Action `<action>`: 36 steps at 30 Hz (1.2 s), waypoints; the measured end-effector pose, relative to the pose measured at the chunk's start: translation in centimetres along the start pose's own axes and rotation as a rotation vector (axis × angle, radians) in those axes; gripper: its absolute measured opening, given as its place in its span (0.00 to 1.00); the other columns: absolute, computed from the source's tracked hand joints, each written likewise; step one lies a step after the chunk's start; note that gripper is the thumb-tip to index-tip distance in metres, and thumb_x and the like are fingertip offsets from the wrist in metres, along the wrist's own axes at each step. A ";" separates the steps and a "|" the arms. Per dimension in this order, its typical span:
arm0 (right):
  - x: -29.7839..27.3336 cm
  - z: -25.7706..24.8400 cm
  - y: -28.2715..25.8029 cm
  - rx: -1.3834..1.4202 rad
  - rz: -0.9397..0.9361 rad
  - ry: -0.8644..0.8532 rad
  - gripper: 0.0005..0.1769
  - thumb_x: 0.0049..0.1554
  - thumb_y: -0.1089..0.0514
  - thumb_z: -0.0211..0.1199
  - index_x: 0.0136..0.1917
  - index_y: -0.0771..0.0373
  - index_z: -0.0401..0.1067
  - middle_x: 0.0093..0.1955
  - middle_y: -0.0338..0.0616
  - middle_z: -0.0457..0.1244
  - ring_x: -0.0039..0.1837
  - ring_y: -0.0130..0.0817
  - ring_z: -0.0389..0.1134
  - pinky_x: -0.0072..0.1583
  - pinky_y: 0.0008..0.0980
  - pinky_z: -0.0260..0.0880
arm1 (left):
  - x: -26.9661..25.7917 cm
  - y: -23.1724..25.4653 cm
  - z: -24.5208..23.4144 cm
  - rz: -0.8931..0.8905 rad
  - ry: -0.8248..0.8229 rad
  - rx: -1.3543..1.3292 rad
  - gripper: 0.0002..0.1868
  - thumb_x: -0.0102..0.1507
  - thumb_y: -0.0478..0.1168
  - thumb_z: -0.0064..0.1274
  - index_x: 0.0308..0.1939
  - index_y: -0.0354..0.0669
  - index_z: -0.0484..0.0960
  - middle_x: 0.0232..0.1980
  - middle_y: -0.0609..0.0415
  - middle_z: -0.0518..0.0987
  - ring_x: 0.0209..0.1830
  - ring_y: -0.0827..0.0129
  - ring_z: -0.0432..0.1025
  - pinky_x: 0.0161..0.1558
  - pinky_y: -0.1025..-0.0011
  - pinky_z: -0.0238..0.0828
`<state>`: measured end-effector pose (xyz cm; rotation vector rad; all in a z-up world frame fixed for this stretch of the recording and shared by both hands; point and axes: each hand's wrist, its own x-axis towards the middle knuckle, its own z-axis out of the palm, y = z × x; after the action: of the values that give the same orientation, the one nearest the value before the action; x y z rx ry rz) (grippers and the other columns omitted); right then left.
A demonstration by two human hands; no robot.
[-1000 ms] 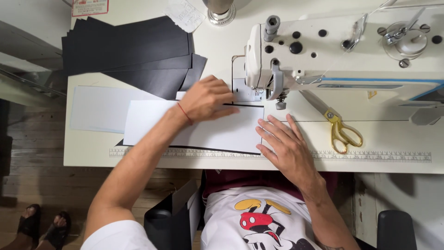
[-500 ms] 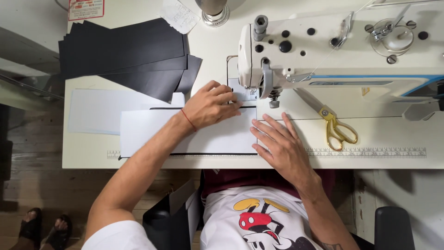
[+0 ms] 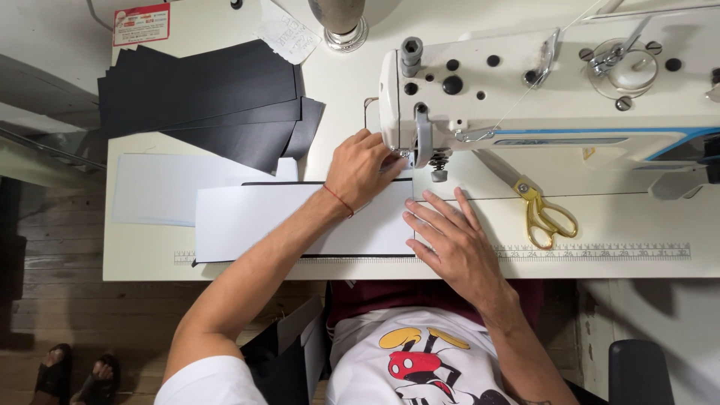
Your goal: Aligning leather strips with a white backing and trimming the edges using scissors
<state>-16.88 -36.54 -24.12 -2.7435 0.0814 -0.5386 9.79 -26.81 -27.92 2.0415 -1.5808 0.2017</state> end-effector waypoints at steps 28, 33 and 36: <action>2.0 -0.2 0.5 0.050 0.110 -0.125 0.23 0.73 0.36 0.64 0.77 0.42 0.79 0.82 0.31 0.70 0.90 0.43 0.61 0.92 0.69 0.34 | -1.4 -0.1 -7.3 0.288 0.175 0.377 0.13 0.78 0.32 0.47 0.61 0.43 0.86 0.51 0.49 0.83 0.49 0.54 0.80 0.43 0.60 0.75; 2.8 0.7 1.3 0.004 0.115 -0.127 0.26 0.74 0.33 0.61 0.76 0.45 0.80 0.83 0.33 0.69 0.91 0.41 0.60 0.92 0.68 0.35 | -5.4 5.0 -6.4 0.124 -0.365 0.069 0.43 0.80 0.70 0.47 0.89 0.46 0.69 0.88 0.43 0.73 0.92 0.46 0.61 0.91 0.37 0.44; 3.5 0.0 1.1 -0.043 0.094 -0.100 0.26 0.74 0.36 0.63 0.81 0.40 0.75 0.86 0.27 0.66 0.90 0.39 0.61 0.92 0.67 0.41 | -5.6 3.9 -6.5 0.127 -0.267 0.070 0.45 0.78 0.76 0.45 0.88 0.50 0.72 0.91 0.49 0.71 0.95 0.52 0.58 0.93 0.41 0.40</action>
<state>-13.66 -37.96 -23.30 -2.7867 0.1986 -0.3778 5.85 -19.41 -23.63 2.0913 -1.8919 0.0321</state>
